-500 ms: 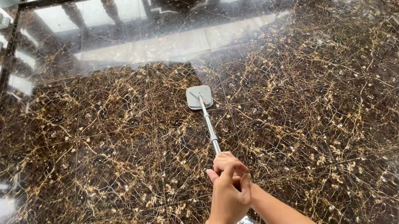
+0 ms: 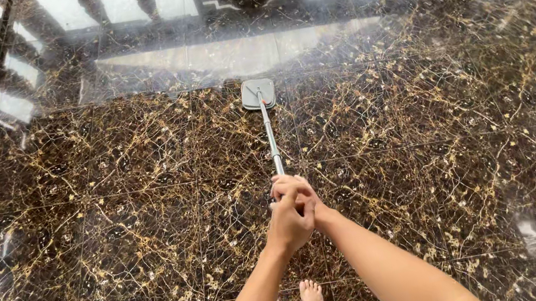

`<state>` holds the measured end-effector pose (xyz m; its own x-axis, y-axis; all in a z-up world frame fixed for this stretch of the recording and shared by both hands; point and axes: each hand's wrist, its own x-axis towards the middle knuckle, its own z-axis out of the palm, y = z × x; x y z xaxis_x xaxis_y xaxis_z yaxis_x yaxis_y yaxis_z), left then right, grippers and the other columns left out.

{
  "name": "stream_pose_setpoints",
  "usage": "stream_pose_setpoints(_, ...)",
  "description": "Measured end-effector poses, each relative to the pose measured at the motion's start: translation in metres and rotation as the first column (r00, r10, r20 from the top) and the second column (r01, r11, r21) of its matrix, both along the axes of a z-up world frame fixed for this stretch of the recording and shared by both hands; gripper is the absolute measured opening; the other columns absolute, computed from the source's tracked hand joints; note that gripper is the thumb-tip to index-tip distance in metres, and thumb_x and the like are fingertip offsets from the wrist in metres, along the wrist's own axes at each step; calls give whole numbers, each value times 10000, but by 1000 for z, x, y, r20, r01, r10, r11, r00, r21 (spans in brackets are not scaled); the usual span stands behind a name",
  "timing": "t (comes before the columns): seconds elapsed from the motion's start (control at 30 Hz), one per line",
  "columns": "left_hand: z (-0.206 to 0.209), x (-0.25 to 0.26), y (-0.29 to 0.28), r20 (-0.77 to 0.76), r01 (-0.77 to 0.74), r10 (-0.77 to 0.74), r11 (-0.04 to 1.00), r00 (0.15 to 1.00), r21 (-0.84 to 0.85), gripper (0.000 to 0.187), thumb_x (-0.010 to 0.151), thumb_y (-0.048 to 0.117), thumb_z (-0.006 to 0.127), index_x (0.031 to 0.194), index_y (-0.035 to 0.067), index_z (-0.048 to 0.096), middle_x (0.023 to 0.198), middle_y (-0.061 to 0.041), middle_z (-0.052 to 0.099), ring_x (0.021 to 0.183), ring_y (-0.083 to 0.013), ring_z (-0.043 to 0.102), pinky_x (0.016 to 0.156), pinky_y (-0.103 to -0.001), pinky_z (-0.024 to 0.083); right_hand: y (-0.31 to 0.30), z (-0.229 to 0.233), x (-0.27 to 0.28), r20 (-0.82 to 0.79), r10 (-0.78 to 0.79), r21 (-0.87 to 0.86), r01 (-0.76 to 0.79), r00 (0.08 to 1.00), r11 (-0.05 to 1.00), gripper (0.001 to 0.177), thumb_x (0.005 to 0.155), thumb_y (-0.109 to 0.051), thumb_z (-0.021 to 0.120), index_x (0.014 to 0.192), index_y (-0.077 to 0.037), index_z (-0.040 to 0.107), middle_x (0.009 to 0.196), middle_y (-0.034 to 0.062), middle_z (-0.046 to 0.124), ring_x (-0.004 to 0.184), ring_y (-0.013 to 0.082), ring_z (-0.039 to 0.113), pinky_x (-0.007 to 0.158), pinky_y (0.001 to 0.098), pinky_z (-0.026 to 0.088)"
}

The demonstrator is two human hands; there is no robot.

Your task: The person assembles a mop by connecting the handle pieces and then uses it to wipe the polished floor surface on a balcony.

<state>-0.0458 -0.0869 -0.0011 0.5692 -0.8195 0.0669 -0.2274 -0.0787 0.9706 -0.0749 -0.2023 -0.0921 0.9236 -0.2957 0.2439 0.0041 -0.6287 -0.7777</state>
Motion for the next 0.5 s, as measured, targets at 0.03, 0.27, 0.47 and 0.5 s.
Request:
stream_pose_setpoints(0.03,3,4,-8,-33,-33,35,997,999,67,159,931,64,640,1076,21,591,944,-178,703,877,-266,770,790,-333,648,-8,3,3,-103,2,121,10,995,993,264,790,-207,764,785,-82,532,1053,17,628,1092,227,534,983,416,400)
stream_pose_setpoints(0.27,16,3,-36,37,-103,100,990,994,93,162,925,102,677,1058,28,624,950,-192,745,877,-260,778,811,-332,638,-29,7,1,-32,-1,-103,-2,999,995,317,813,-301,787,820,-100,541,936,9,583,1075,192,565,982,421,374)
stream_pose_setpoints(0.47,30,-35,-15,-20,-99,101,989,995,106,183,907,116,669,1049,8,625,940,-184,697,811,-254,763,747,-345,652,-8,10,-28,59,-26,-220,38,998,975,316,810,-260,805,771,-90,542,838,17,565,882,193,554,912,443,342)
stream_pose_setpoints(0.5,32,-44,-8,-18,-96,98,990,995,103,183,907,116,669,1049,8,625,940,-184,697,811,-254,763,747,-345,652,-1,11,-37,64,-36,-218,49,997,975,321,813,-254,805,766,-89,534,825,18,555,860,192,546,885,430,354)
